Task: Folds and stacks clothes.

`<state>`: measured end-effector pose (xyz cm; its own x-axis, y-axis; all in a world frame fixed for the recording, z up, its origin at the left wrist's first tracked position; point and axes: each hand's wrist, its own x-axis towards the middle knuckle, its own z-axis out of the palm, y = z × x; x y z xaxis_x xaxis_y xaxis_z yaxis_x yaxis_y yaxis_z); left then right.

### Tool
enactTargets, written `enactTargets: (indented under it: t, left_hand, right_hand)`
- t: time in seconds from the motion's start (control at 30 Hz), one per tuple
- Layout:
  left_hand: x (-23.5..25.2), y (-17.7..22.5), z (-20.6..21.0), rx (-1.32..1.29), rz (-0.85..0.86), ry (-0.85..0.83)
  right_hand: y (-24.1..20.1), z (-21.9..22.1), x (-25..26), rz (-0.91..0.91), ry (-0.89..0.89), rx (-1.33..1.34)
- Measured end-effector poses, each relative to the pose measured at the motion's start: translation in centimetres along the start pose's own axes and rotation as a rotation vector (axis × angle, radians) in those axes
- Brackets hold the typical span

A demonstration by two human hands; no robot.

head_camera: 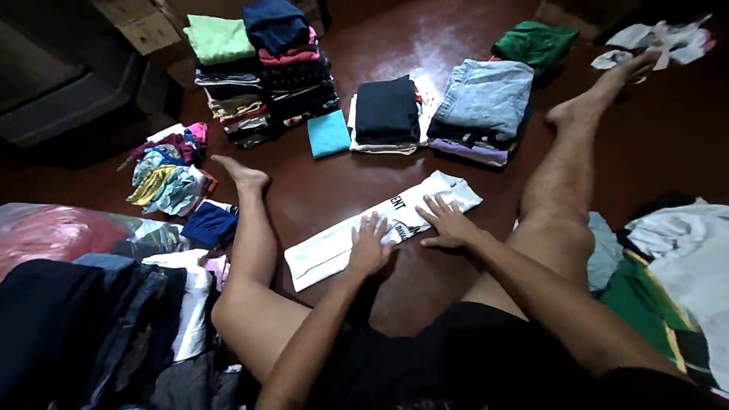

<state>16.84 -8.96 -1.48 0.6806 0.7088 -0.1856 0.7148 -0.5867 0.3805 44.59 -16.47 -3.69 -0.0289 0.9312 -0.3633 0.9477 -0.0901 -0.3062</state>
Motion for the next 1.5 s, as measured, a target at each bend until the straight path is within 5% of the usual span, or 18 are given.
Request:
enactTargets:
  t: [0.13,0.23,0.33,0.43,0.63,0.77,0.9,1.1,1.3,1.5]
  left_hand:
    - [-2.1,-10.0,-2.9,0.053,-0.296,0.053]
    - [-4.5,-14.8,-5.9,0.014,-0.559,0.086]
    - [-5.4,-15.5,-7.3,-0.085,-0.682,-0.036]
    - [-4.7,-16.1,-7.4,-0.073,-0.7,-0.102]
    - [-5.1,-18.9,-9.2,-0.567,-0.696,-0.153]
    - [-5.9,-18.8,-7.1,-0.845,-0.806,-0.111]
    - [-7.0,-17.1,-6.7,-0.802,-0.803,-0.144]
    - [-8.4,-15.8,-9.2,-0.839,-0.637,-0.046]
    - [-8.0,-9.7,-10.8,-0.965,-0.622,0.169]
    - [-4.6,-4.2,-12.6,-1.178,-0.307,0.071]
  right_hand:
    - [0.7,-3.1,1.3,0.121,-0.011,0.042]
    - [-2.2,-3.9,2.7,0.166,0.254,0.047]
    - [-7.2,-1.7,4.2,0.016,0.419,0.047]
    - [-11.1,2.2,5.3,-0.079,0.312,0.029]
    - [-9.5,5.6,5.0,-0.094,0.178,-0.013]
    - [-10.7,5.6,5.0,-0.057,0.256,0.027]
    - [-16.6,5.6,5.5,-0.132,0.381,0.08]
    - [-20.3,8.0,7.9,-0.235,0.13,0.096]
    - [-25.6,5.1,3.7,-0.451,0.171,0.699]
    - [-22.8,2.3,3.2,-0.001,0.436,1.169]
